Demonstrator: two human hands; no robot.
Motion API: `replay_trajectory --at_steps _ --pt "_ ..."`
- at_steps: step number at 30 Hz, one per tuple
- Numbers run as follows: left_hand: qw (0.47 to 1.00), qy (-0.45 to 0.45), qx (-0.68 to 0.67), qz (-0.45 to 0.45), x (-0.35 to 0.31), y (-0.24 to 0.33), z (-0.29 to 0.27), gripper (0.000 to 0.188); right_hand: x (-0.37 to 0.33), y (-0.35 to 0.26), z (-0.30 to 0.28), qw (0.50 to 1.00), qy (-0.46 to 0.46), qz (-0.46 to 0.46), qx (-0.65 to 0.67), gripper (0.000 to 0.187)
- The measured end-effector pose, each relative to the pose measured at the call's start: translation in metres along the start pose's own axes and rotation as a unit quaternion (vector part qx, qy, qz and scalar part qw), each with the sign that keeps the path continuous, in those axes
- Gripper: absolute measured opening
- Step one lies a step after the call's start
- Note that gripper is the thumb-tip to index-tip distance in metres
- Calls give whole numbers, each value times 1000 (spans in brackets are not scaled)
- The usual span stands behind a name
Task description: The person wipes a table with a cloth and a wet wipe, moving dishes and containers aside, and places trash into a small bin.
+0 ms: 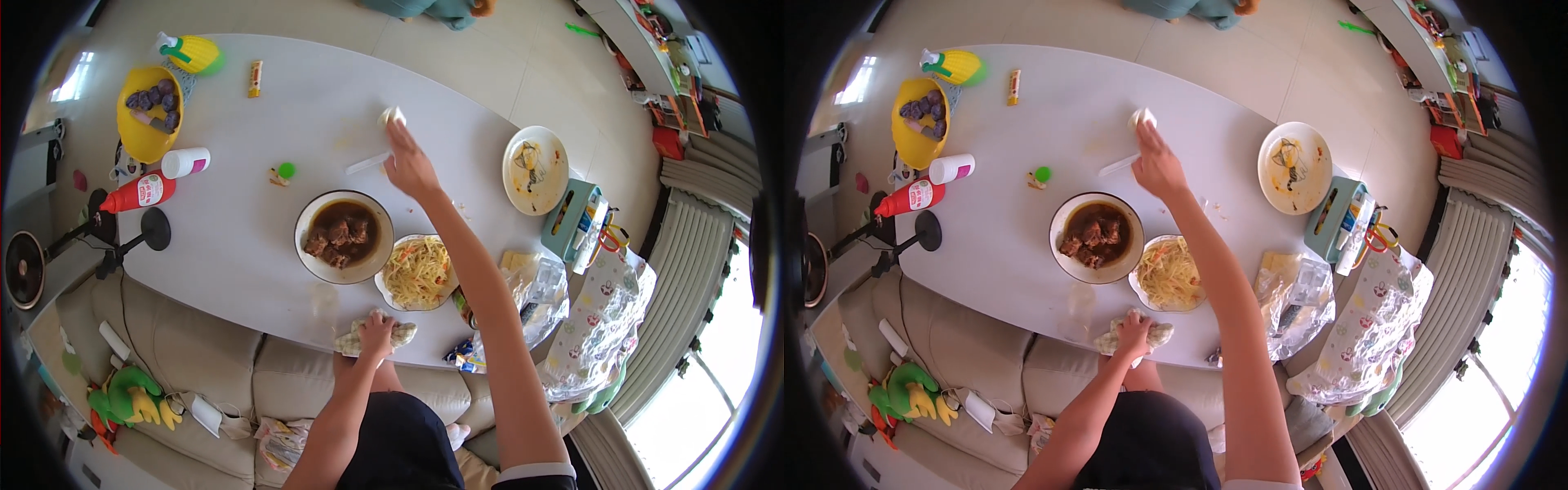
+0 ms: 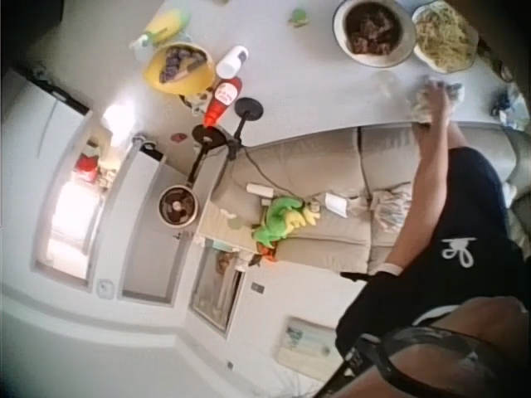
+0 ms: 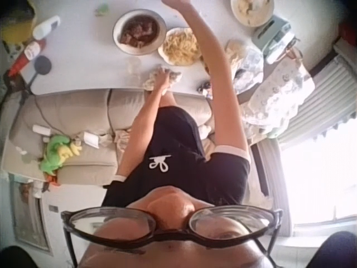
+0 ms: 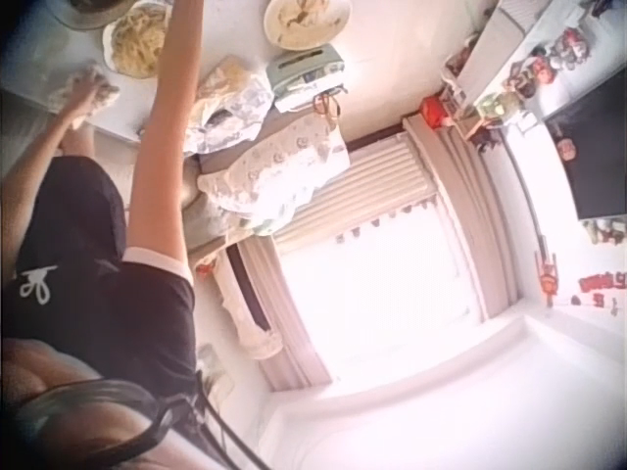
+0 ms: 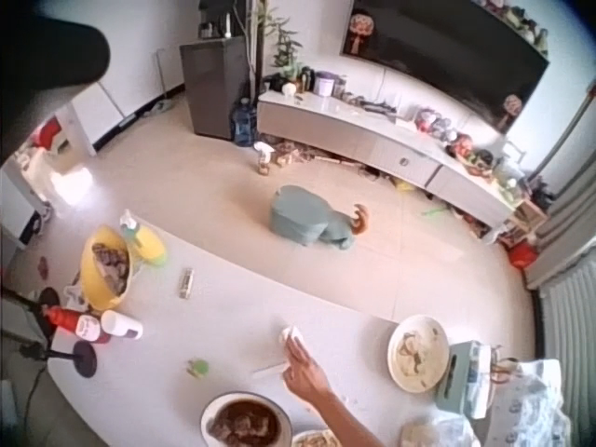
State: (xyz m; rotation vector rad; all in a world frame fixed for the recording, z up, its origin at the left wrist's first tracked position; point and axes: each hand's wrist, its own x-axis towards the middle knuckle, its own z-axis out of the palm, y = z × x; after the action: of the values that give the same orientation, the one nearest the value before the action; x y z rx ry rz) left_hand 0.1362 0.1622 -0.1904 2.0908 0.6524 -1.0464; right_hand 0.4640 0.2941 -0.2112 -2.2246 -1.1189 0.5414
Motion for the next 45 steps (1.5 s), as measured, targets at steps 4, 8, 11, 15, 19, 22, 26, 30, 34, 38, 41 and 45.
replay_trajectory --at_steps 4,8,11,15,19,22,26,30,34,38,41,45 --pt "1000 -24 -16 13 2 7 -5 68 -84 40 -56 997 10 77 -10 53" --pt "1000 -5 -9 13 3 4 -1 67 -174 76 -107 988 -46 145 -6 50" --pt "1000 -18 7 11 4 5 -1 68 -220 86 -112 981 -75 175 -24 53" --pt "1000 -7 13 19 2 5 -3 68 -222 70 -79 981 -52 183 33 51" --pt "1000 -6 -2 20 1 1 -2 68 -158 44 -50 970 -51 151 186 44" --pt "999 -9 -22 26 5 5 -1 68 -104 39 -36 968 -30 114 222 42" --pt "1000 20 -11 15 4 1 6 66 -46 8 -11 963 -45 91 251 41" --pt "1000 -13 2 15 6 3 3 72 -29 3 -8 959 -56 114 255 40" --pt "1000 -9 -12 15 3 -1 2 72 -59 21 -44 939 6 148 309 41" --pt "999 14 -29 16 0 0 -1 69 -129 41 -96 947 34 263 182 43" --pt "998 26 -42 26 0 8 -4 66 -177 77 -106 947 -12 314 66 30" --pt "997 63 -48 20 -3 5 -2 59 -183 77 -70 976 60 210 -7 22"
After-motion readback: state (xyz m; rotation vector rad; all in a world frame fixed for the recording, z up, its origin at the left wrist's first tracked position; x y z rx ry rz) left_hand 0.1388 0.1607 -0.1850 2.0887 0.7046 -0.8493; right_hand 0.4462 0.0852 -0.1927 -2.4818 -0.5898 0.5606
